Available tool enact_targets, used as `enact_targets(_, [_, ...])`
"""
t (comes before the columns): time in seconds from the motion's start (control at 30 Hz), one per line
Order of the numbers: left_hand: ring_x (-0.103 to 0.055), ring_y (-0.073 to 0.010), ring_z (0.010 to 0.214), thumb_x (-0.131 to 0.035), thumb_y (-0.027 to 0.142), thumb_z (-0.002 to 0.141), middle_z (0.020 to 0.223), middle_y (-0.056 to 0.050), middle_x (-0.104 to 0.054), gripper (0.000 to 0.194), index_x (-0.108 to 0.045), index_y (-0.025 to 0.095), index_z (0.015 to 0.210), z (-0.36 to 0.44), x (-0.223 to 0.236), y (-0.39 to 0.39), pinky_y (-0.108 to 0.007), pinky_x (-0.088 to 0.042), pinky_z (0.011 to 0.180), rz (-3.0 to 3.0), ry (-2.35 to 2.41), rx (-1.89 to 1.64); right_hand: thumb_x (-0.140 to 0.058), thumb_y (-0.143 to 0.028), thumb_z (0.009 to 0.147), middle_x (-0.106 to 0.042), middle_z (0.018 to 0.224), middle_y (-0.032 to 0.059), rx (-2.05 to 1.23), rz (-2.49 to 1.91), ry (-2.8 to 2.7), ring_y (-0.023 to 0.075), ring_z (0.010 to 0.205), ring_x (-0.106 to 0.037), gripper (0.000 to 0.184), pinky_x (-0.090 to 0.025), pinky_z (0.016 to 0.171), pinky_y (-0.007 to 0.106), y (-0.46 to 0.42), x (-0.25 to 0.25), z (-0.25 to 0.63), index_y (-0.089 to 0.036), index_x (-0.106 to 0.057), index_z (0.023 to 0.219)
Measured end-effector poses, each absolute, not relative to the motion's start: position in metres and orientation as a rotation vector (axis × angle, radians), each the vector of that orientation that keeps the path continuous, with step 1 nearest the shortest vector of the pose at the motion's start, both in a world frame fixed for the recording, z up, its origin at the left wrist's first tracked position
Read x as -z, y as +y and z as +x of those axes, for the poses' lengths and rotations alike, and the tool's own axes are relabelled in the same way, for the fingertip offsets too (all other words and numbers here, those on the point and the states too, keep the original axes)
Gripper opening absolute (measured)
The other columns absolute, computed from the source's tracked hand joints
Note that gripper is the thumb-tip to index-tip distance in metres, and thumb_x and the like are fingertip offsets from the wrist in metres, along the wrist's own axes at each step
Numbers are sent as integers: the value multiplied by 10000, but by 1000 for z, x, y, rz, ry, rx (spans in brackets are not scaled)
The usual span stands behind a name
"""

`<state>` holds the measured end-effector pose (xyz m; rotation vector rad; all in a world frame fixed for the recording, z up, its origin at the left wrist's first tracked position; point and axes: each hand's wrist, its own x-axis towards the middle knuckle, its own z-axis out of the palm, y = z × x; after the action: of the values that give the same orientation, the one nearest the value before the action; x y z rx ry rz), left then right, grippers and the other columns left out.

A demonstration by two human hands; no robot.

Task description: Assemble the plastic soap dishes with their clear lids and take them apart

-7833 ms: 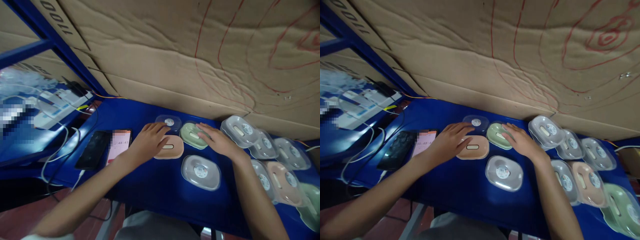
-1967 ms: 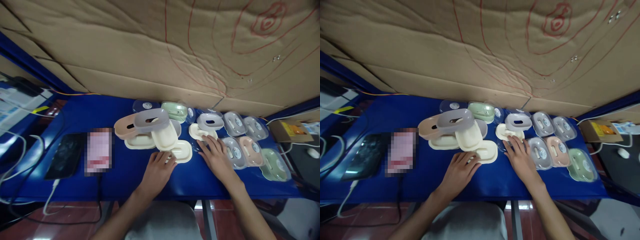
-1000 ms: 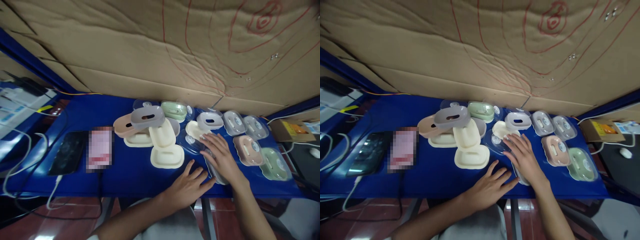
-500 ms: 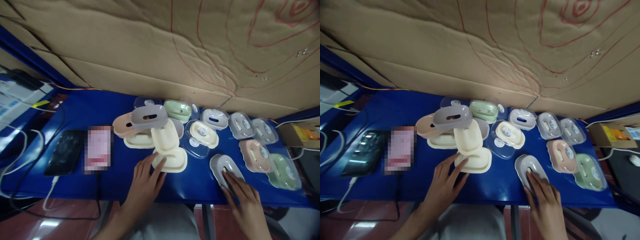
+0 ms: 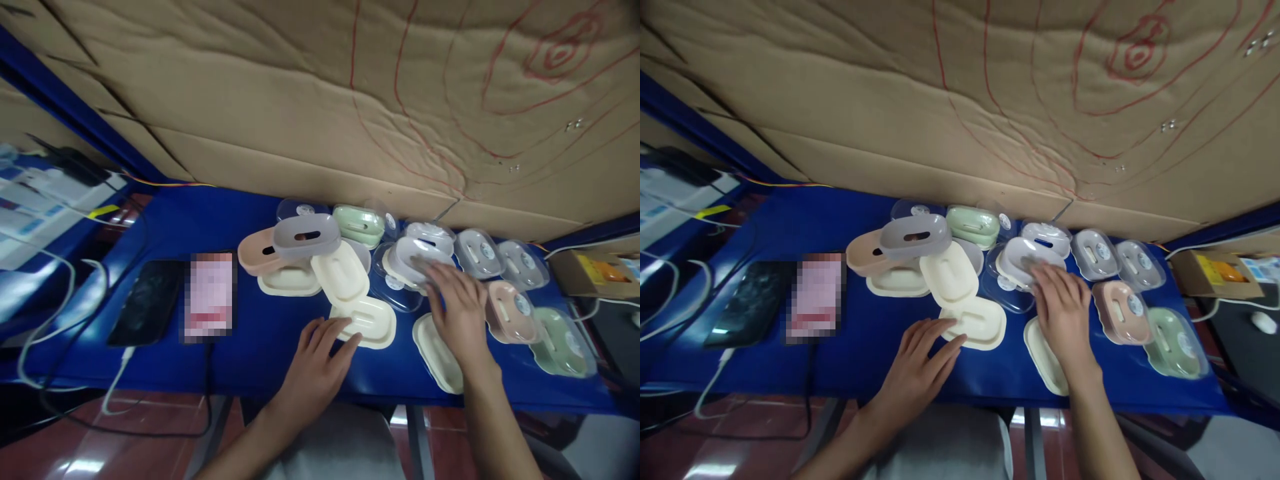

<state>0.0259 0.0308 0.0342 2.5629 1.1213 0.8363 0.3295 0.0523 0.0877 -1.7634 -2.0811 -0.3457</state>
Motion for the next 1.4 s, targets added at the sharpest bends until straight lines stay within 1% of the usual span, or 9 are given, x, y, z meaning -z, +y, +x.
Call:
enact_targets(0.23, [-691, -238, 1071, -580, 113, 1049, 1166, -102, -729, 265, -692, 209, 1269, 5, -31, 23, -423, -534, 972, 2494, 1162, -913, -573, -379, 1071, -771, 1181, 108, 177, -1867, -2011, 313, 1068, -716, 321, -515, 949, 467, -15, -75, 337, -244, -670, 1346])
enact_targets(0.33, [-689, -253, 1069, -563, 139, 1063, 1188, -108, -733, 274, -675, 208, 1304, 12, -27, 24, -411, -529, 916, 2527, 1115, -814, -577, -494, 1064, -731, 1333, 126, 190, -1997, -2056, 349, 1138, -703, 430, -498, 952, 512, -71, -56, 332, -262, -632, 1421])
enact_targets(0.43, [-676, -277, 1082, -563, 105, 1039, 1238, -107, -733, 297, -668, 195, 1302, 24, -27, 29, -425, -521, 902, 2583, 1040, -705, -563, -355, 1080, -688, 1448, 95, 136, -1983, -2066, 328, 1211, -706, 360, -525, 932, 492, -109, -44, 327, -311, -627, 1432])
enact_targets(0.57, [-654, -243, 1001, -567, 46, 1006, 1201, -76, -737, 330, -663, 178, 1293, 36, -36, 34, -399, -513, 890, 2676, 734, -565, -609, -215, 1035, -713, 1398, 78, 67, -1877, -1909, 345, 1324, -661, 483, -553, 999, 531, -111, -56, 318, -335, -585, 1502])
enact_targets(0.83, [-634, -203, 1019, -477, 18, 1055, 1175, -64, -746, 362, -665, 173, 1323, 12, -71, 23, -381, -468, 989, 2672, 685, -838, -602, -76, 1019, -751, 1358, 97, 285, -1386, -2350, 266, 1276, -688, 457, -479, 1100, 452, 40, -106, 307, -208, -617, 1457])
enact_targets(1.0, [-626, -228, 973, -555, 9, 1016, 1143, -97, -718, 405, -660, 195, 1360, -37, -97, 70, -367, -491, 874, 2749, 1086, -1024, -528, -204, 1094, -772, 1299, 100, 380, -1391, -2382, 272, 1197, -711, 285, -478, 1017, 436, 122, -114, 315, -184, -694, 1325])
enact_targets(1.13, [-654, -282, 1066, -548, 186, 1076, 1160, -128, -706, 250, -709, 198, 1267, -63, -107, 152, -421, -525, 910, 2773, 1251, -1017, -524, -300, 1102, -740, 1362, 103, 369, -1515, -2195, 285, 1277, -669, 318, -476, 1071, 452, 106, -119, 346, -223, -671, 1374])
enact_targets(1.27, [-675, -287, 1079, -492, 291, 1083, 1174, -122, -725, 294, -727, 194, 1229, -68, -99, 221, -471, -556, 978, 2646, 1242, -796, -528, -467, 1086, -693, 1412, 158, 510, -1904, -1819, 350, 1301, -649, 420, -499, 1089, 540, 36, -99, 401, -223, -665, 1398])
enact_targets(1.4, [-670, -297, 1177, -449, 297, 1068, 1279, -141, -683, 369, -690, 184, 1324, -62, -90, 243, -500, -553, 1066, 2585, 1261, -694, -471, -594, 1069, -585, 1517, 254, 654, -2290, -1598, 461, 1388, -554, 658, -446, 1083, 692, -25, -54, 422, -172, -499, 1572])
